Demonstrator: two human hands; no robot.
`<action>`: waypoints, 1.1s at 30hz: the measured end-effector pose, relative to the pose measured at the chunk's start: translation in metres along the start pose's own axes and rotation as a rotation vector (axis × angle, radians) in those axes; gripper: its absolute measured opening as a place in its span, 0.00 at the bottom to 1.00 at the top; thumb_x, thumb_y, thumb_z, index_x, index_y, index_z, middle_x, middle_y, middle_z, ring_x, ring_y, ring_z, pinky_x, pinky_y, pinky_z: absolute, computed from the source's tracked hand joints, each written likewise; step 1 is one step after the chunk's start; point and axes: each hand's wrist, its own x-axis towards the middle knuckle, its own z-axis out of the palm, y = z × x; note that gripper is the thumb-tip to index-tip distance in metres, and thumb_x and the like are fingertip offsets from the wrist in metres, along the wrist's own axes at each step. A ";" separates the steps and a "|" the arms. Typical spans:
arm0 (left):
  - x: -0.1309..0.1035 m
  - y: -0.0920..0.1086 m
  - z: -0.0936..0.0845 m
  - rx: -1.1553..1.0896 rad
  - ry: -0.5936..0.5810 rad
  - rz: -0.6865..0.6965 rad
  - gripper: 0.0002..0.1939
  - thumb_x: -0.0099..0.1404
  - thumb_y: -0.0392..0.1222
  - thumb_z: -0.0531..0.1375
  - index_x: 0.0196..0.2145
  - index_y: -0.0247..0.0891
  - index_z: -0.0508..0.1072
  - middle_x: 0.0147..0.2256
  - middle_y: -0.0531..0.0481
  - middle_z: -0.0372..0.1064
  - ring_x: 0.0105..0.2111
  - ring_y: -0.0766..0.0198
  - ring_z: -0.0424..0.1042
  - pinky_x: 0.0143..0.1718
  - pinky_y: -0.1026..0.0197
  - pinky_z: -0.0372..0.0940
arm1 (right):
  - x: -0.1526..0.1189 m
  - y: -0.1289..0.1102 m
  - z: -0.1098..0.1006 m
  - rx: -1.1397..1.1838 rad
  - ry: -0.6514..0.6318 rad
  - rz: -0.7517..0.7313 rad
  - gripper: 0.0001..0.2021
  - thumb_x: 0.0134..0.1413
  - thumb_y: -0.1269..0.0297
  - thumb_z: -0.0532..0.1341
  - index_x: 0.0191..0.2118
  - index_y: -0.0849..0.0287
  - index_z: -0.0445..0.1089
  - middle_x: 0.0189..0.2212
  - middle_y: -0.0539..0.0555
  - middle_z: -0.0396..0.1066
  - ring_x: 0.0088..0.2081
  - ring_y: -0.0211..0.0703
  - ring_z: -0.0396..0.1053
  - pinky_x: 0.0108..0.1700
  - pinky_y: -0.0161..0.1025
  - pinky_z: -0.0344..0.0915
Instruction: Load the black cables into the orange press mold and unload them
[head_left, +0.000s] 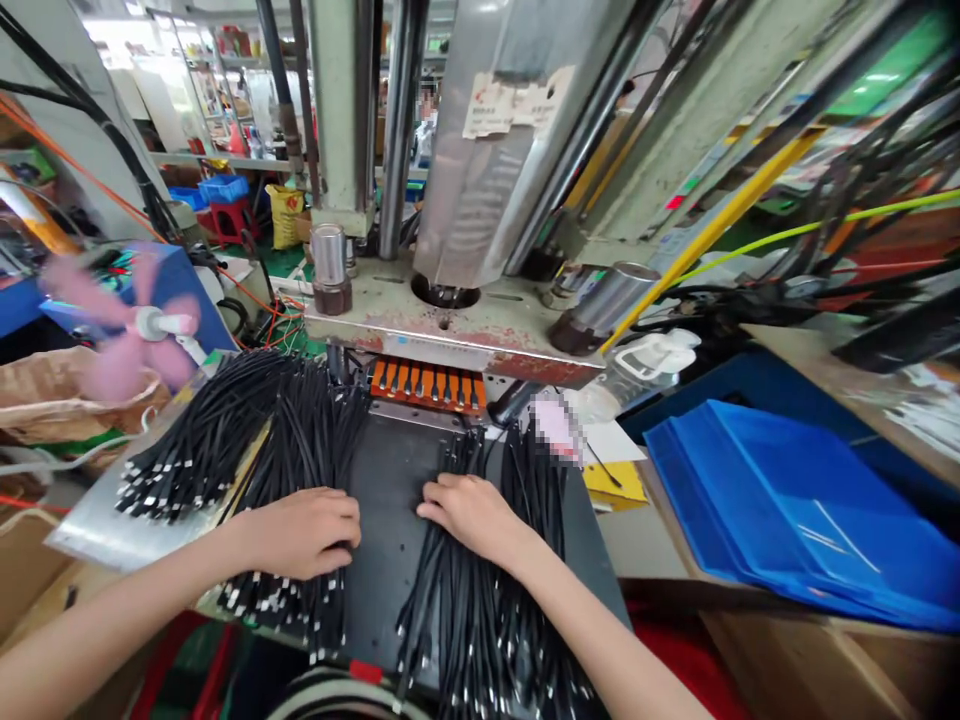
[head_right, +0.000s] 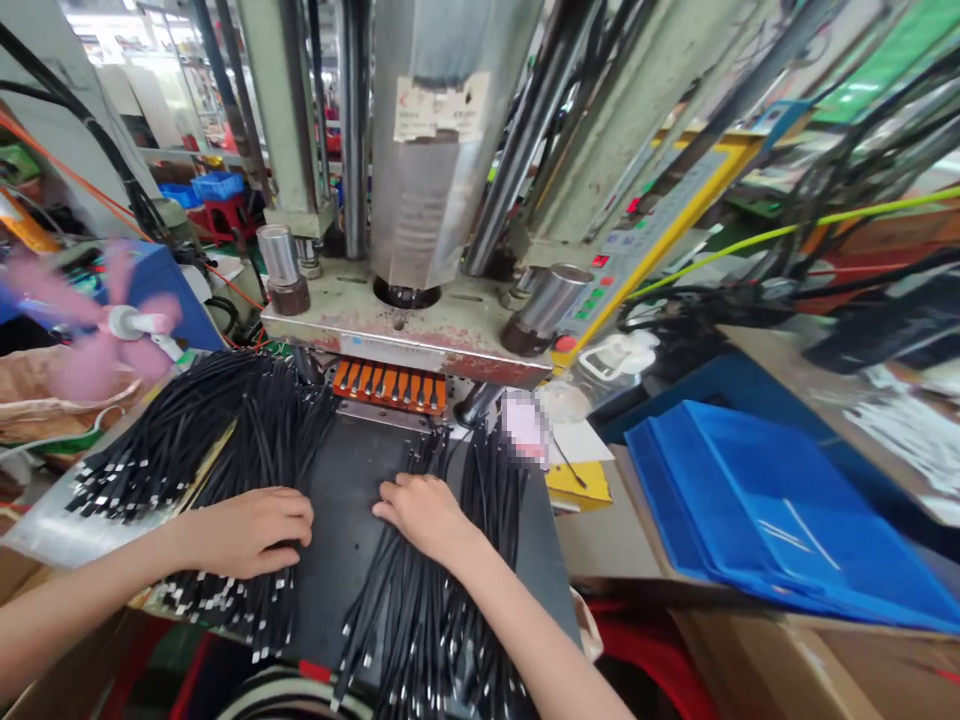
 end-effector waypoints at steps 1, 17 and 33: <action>0.006 -0.004 -0.002 -0.001 0.013 -0.020 0.04 0.64 0.38 0.59 0.36 0.40 0.73 0.35 0.52 0.69 0.38 0.64 0.69 0.46 0.61 0.59 | -0.005 0.001 0.003 -0.039 0.010 0.046 0.12 0.63 0.56 0.57 0.34 0.57 0.72 0.32 0.55 0.72 0.33 0.47 0.73 0.36 0.38 0.63; 0.104 -0.080 0.005 0.290 0.235 -0.710 0.13 0.63 0.28 0.49 0.36 0.22 0.74 0.38 0.28 0.71 0.42 0.46 0.71 0.43 0.49 0.58 | -0.030 0.034 0.051 0.815 0.647 0.602 0.22 0.50 0.59 0.56 0.48 0.67 0.66 0.22 0.49 0.67 0.23 0.42 0.66 0.29 0.38 0.63; 0.079 0.011 -0.077 -0.689 0.473 -0.127 0.12 0.68 0.44 0.53 0.40 0.34 0.72 0.31 0.51 0.65 0.26 0.71 0.66 0.28 0.67 0.64 | -0.002 -0.047 -0.050 0.955 0.589 -0.016 0.13 0.66 0.64 0.50 0.31 0.58 0.65 0.25 0.47 0.69 0.26 0.35 0.66 0.32 0.31 0.60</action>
